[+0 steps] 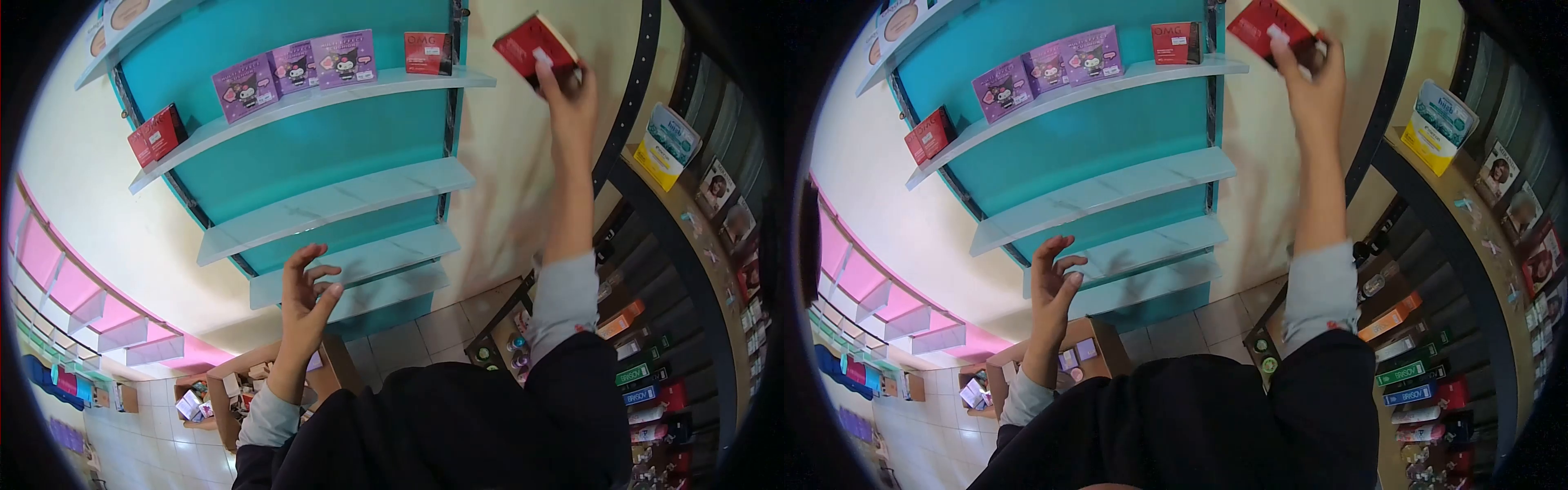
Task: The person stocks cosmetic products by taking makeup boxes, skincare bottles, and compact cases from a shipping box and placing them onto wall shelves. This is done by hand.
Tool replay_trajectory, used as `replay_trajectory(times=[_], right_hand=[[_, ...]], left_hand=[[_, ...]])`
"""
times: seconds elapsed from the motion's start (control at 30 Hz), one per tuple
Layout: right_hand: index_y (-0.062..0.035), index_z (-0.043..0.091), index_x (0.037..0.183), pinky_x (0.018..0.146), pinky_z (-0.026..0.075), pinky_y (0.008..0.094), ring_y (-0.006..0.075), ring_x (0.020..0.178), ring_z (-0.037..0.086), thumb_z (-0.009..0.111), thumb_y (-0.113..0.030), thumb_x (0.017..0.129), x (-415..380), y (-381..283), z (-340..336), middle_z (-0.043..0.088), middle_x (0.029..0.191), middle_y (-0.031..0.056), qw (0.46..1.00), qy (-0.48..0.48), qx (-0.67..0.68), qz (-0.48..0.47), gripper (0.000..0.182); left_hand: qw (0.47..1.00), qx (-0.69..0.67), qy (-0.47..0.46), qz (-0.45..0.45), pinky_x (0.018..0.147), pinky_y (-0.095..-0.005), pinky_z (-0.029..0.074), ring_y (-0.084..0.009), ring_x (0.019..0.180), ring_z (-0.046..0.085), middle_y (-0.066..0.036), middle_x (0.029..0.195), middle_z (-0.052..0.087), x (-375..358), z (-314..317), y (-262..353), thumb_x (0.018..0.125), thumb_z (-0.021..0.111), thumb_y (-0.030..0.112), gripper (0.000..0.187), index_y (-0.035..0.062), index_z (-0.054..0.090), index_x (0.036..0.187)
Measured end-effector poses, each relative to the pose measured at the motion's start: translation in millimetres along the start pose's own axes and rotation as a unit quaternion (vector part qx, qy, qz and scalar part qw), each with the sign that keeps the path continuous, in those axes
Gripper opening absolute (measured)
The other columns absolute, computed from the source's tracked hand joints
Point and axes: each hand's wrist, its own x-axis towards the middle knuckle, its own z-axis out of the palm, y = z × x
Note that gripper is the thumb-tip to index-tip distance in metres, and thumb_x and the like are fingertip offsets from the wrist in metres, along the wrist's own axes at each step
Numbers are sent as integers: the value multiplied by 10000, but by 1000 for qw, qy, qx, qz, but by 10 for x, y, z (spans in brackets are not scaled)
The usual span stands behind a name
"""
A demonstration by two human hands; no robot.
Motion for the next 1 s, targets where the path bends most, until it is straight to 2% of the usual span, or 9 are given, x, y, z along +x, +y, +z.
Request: replay_trajectory(times=[0.03,0.1,0.3,0.5,0.57,0.63,0.7,0.77,1.0], right_hand=[[35,444,1154,729,488,272,193,876,600,719,-230,743,183,96,43,605,993,177,1000,-5,5,11,561],[38,491,1131,701,490,269,189,845,614,726,-252,717,564,558,84,620,977,165,990,-66,-123,20,557],[35,520,1126,717,489,246,161,797,598,702,-260,756,798,1008,410,618,934,131,949,-234,-176,120,507],[14,523,1173,672,512,278,178,788,625,713,-229,735,771,1090,575,634,938,142,946,-258,-125,151,536],[12,516,1186,673,513,268,173,796,622,700,-232,751,811,1089,588,628,969,139,932,-287,-173,138,531],[-7,507,1206,644,501,244,140,769,611,684,-253,767,815,1185,600,627,981,124,937,-296,-104,151,533],[7,473,1232,664,481,224,108,732,580,672,-224,786,854,1198,614,621,978,106,928,-309,-130,161,540],[33,471,1210,743,474,250,137,853,601,663,-196,787,816,1112,599,625,1000,122,923,-317,-149,157,517],[42,464,1212,768,487,272,176,910,616,647,-147,774,833,1123,614,610,1077,149,913,-341,-165,151,511]], left_hand=[[1000,5,6,-6,786,-267,429,-179,999,500,-130,1289,381,-30,-38,-27,772,623,22,607,74,324,1297],[1000,13,19,-9,774,-261,433,-174,987,502,-131,1285,382,-91,-95,-80,780,614,23,597,71,323,1300],[998,21,56,-29,761,-242,434,-160,950,514,-141,1270,391,-287,-264,-190,793,600,28,568,61,334,1294],[995,25,81,-48,752,-241,435,-144,926,520,-130,1243,414,-384,-389,-245,798,590,12,556,65,331,1287],[994,14,90,-59,750,-243,436,-136,923,519,-121,1230,423,-412,-395,-233,801,583,1,553,69,324,1285],[994,18,87,-59,747,-242,436,-129,921,518,-112,1217,429,-436,-425,-291,805,578,-3,547,73,321,1281],[994,23,94,-58,745,-241,436,-125,919,517,-107,1209,434,-455,-473,-263,809,577,-2,539,74,321,1277],[994,21,88,-63,743,-239,435,-123,918,517,-104,1203,437,-452,-480,-231,811,579,4,530,72,325,1271],[992,9,113,-59,777,-247,434,-130,919,519,-105,1171,455,-528,-606,-254,815,581,9,524,68,326,1268]])
